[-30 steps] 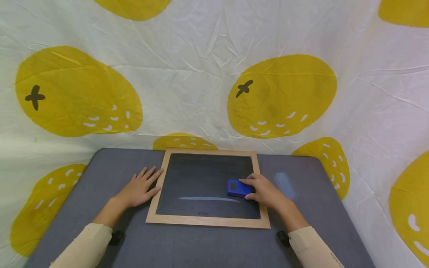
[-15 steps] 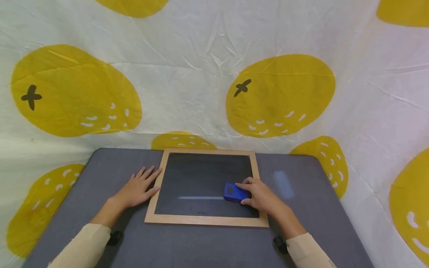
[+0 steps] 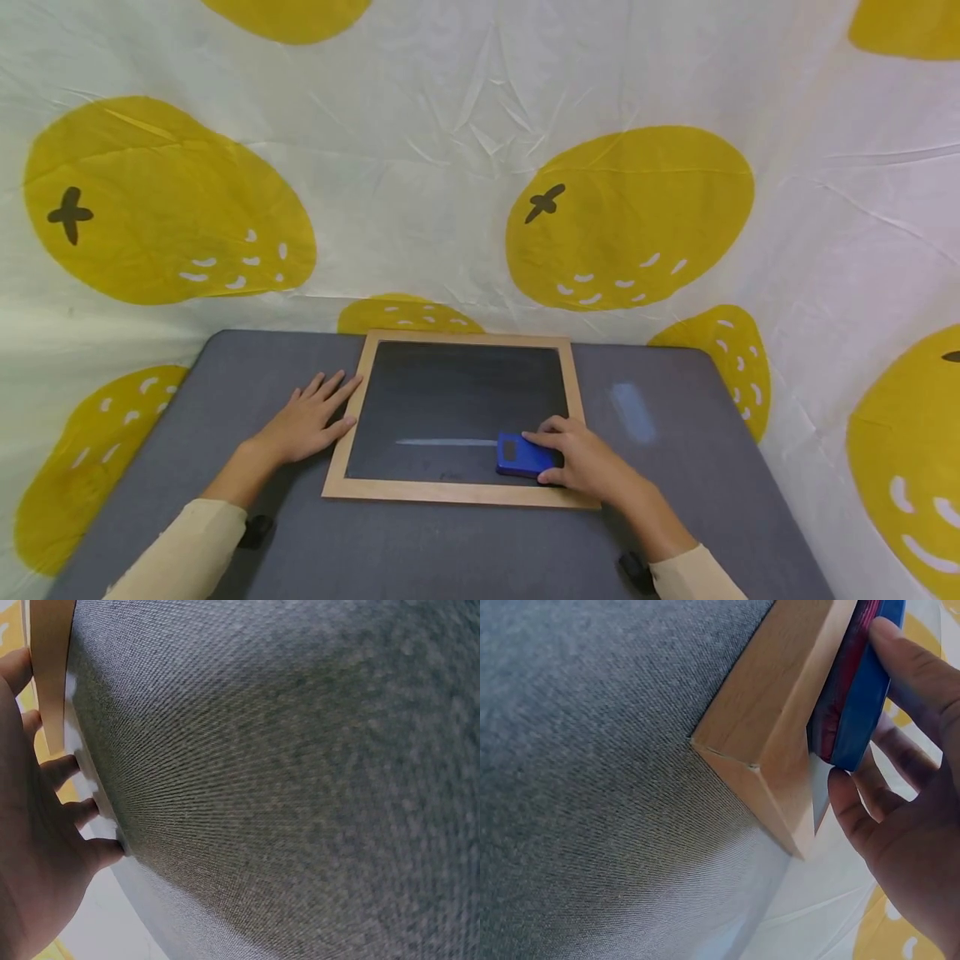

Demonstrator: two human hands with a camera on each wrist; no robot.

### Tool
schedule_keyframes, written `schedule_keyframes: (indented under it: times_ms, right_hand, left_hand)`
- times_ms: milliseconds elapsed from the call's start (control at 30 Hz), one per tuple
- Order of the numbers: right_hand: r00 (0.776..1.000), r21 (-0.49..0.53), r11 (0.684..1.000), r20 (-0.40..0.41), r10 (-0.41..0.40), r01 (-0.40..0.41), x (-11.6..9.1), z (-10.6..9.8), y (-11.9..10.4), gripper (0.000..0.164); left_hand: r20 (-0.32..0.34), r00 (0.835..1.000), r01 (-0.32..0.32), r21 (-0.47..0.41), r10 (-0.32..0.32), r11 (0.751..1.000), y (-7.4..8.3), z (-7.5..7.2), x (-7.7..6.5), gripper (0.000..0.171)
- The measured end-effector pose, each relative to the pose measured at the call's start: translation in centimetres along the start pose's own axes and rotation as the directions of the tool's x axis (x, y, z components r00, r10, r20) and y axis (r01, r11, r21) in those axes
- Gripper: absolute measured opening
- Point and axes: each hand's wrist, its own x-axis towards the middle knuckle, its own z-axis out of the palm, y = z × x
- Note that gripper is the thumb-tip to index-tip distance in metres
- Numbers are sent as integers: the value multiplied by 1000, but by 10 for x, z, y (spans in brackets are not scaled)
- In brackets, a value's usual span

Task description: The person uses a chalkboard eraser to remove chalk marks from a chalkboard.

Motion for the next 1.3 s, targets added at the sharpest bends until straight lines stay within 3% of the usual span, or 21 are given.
schedule_keyframes:
  times_ms: [300, 733, 1300]
  right_hand:
    - [1000, -12, 1000, -3, -19, 19, 4, 1, 1, 61]
    - [998, -50, 998, 48, -32, 35, 28, 6, -19, 60]
    - [985, -57, 990, 125, -120, 128, 92, 22, -70, 61]
  left_hand:
    - [-7, 1000, -7, 3, 7, 1000, -2, 2, 2, 72]
    - [-3, 1000, -14, 16, 14, 1000, -6, 6, 1, 71]
    - [-34, 999, -36, 4, 36, 999, -6, 9, 3, 69]
